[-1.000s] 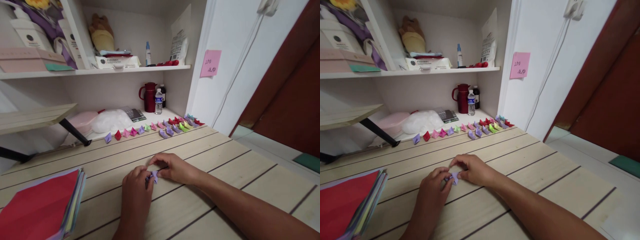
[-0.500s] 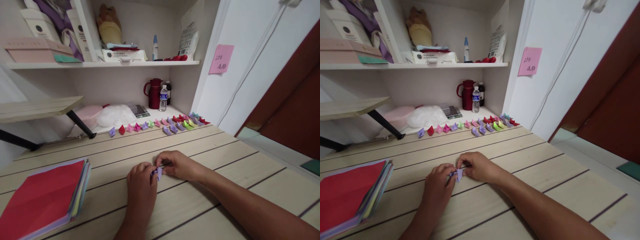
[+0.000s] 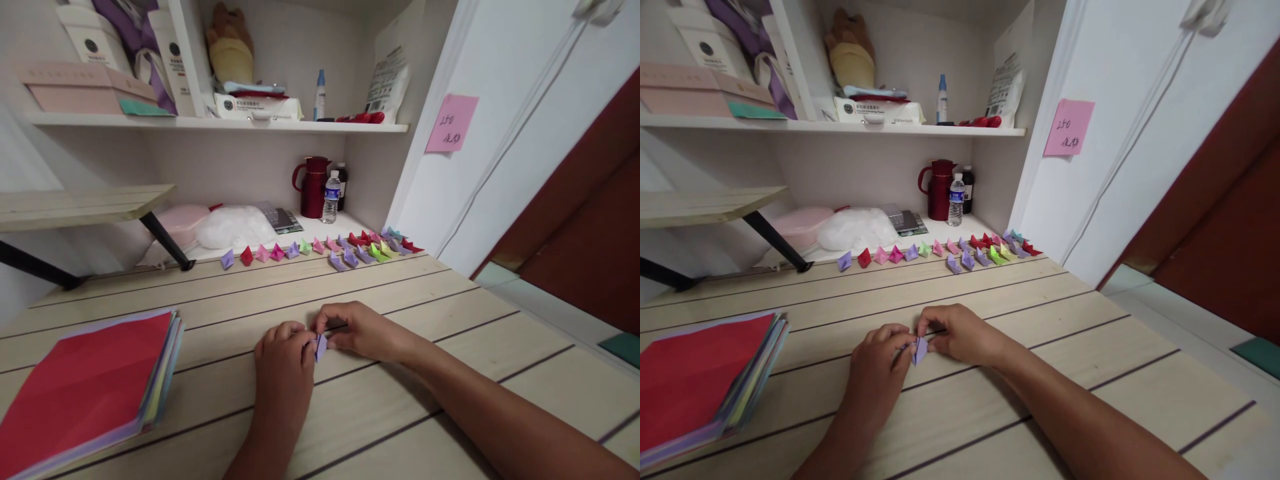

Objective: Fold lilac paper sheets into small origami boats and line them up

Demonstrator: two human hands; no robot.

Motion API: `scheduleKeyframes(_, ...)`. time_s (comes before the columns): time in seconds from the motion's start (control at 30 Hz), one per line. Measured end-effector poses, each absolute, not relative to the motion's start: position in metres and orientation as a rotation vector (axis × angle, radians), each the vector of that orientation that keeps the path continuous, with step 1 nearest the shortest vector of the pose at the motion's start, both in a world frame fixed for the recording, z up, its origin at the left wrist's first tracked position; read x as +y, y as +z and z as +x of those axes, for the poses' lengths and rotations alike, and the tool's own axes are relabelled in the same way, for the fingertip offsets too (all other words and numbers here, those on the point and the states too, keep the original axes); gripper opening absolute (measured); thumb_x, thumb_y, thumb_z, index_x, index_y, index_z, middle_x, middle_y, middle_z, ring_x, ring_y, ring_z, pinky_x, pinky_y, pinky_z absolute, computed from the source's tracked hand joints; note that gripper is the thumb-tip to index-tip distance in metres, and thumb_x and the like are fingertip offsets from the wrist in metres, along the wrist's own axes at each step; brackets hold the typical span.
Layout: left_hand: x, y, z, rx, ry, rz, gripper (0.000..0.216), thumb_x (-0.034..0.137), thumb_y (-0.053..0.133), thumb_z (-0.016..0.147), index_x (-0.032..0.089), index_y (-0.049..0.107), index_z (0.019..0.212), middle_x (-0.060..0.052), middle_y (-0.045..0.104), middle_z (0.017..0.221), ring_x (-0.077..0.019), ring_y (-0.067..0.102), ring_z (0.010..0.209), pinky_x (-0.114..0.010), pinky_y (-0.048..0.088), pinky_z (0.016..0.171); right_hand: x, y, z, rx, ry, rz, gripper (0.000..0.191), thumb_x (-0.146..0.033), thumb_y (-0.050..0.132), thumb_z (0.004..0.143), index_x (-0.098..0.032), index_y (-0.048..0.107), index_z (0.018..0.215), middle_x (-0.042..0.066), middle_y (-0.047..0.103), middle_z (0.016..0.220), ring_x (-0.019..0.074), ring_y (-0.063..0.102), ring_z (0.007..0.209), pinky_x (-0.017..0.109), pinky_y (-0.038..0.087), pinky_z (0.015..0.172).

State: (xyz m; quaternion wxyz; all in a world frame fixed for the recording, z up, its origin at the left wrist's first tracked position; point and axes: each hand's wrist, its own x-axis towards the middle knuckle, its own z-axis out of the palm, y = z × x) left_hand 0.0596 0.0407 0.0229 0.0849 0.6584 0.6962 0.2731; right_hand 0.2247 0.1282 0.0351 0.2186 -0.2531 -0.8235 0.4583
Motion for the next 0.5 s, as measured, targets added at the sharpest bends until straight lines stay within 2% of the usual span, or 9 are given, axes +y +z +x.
scheduleKeyframes(0.33, 0.0381, 0.0250, 0.0666, 2.168, 0.750, 1.979, 0.025, 0.016, 0.062, 0.081, 0.030, 0.074, 0.097, -0.002, 0.069, 0.114, -0.0245, 0.059, 0.112, -0.043, 0.039, 0.099, 0.1264, 0.0349, 0.2249, -2.314, 1.178, -0.739, 0.020, -0.008, 0.068, 0.074, -0.020, 0.063, 0.089, -0.003, 0.067, 0.084, 0.0130, 0.059, 0.075, 0.021, 0.044, 0.069)
scheduleKeyframes(0.5, 0.0378, 0.0267, 0.0691, 2.205, 0.718, 1.956, 0.024, 0.016, 0.062, 0.081, 0.028, 0.074, 0.098, -0.003, 0.069, 0.117, -0.0259, 0.058, 0.114, -0.044, 0.039, 0.100, 0.1224, 0.0392, 0.2235, -2.336, 1.171, -0.700, 0.026, -0.007, 0.070, 0.072, -0.021, 0.061, 0.092, -0.001, 0.067, 0.097, 0.0148, 0.062, 0.084, 0.023, 0.047, 0.075)
